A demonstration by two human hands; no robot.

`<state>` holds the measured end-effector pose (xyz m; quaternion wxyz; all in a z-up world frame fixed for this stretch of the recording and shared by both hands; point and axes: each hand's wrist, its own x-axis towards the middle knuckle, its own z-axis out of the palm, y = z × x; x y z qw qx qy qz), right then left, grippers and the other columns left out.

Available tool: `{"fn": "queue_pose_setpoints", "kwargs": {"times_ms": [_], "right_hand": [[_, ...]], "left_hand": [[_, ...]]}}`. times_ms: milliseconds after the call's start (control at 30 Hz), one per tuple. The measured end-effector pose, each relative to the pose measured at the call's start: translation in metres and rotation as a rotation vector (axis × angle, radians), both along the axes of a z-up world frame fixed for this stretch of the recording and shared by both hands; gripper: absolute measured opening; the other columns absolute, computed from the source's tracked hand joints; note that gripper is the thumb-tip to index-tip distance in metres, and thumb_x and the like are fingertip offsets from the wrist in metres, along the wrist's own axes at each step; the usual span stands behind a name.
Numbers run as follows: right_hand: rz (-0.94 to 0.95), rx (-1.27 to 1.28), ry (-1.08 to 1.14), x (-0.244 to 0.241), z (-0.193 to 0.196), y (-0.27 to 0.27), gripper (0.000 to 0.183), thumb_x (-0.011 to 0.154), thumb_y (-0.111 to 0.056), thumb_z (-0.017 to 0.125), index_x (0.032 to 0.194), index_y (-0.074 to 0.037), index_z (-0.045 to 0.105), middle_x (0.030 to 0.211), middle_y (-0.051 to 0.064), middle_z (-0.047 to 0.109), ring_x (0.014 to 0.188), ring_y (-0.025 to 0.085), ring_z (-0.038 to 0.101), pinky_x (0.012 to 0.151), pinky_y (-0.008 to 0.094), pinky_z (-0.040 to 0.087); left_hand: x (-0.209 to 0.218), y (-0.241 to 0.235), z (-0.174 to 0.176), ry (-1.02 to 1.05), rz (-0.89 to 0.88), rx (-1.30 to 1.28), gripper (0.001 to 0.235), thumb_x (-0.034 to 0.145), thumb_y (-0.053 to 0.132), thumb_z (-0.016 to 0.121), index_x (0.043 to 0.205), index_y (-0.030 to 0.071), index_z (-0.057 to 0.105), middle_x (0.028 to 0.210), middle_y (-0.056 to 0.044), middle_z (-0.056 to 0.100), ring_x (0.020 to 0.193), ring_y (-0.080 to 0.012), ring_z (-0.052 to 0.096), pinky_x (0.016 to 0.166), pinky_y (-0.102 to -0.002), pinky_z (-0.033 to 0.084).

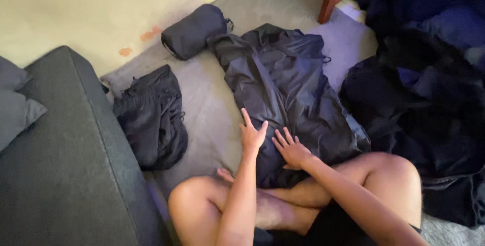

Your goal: The person folds a black garment by hand and stuffs it into a small black drawstring pouch.

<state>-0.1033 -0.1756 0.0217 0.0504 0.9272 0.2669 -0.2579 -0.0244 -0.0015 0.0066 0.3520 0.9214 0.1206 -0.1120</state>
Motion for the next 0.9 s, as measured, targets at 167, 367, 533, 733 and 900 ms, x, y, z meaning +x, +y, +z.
{"fn": "queue_pose_setpoints", "kwargs": {"times_ms": [167,367,533,733,900], "right_hand": [[-0.016,0.094,0.003,0.003,-0.017,-0.004,0.127,0.082,-0.047,0.091,0.176,-0.004,0.017,0.185,0.024,0.000,0.168,0.057,-0.003,0.128,0.061,0.040],[-0.031,0.228,0.026,0.020,-0.023,0.010,0.126,0.082,-0.042,0.092,0.177,-0.005,0.018,0.186,0.022,0.002,0.168,0.056,-0.001,0.128,0.060,0.041],[-0.078,0.330,0.015,0.043,-0.033,0.065,0.125,0.082,-0.044,0.091,0.177,-0.006,0.019,0.186,0.019,0.005,0.169,0.054,0.004,0.127,0.059,0.043],[-0.118,0.244,-0.041,0.040,-0.037,0.092,0.129,0.077,-0.053,0.092,0.176,-0.006,0.025,0.186,0.019,0.011,0.169,0.053,0.007,0.124,0.061,0.046],[-0.085,0.223,-0.154,0.025,-0.041,0.069,0.113,0.077,-0.076,0.079,0.162,-0.006,0.053,0.179,0.017,0.033,0.170,0.046,0.017,0.122,0.063,0.046]], "left_hand": [[0.034,0.026,-0.148,0.128,0.213,-0.198,0.102,0.075,0.054,0.092,0.156,0.014,0.045,0.143,-0.022,0.066,0.134,-0.0345,0.069,0.104,-0.050,0.058],[0.042,0.043,-0.131,-0.026,0.306,-0.257,0.056,0.076,0.024,0.094,0.127,0.014,0.072,0.120,-0.014,0.079,0.122,-0.0324,0.076,0.096,-0.046,0.062],[0.060,0.090,-0.108,-0.142,0.271,-0.047,0.073,0.082,0.025,0.091,0.147,0.005,0.065,0.135,-0.022,0.075,0.131,-0.0384,0.071,0.107,-0.052,0.059],[0.010,0.063,0.006,-0.387,0.077,0.300,0.095,0.081,0.024,0.094,0.162,0.007,0.049,0.149,-0.021,0.058,0.139,-0.0436,0.057,0.110,-0.060,0.054],[0.004,0.030,-0.038,-0.583,-0.455,0.339,0.036,0.102,0.023,0.067,0.136,0.022,0.078,0.167,-0.008,0.056,0.154,-0.0303,0.051,0.128,-0.071,0.022]]}}
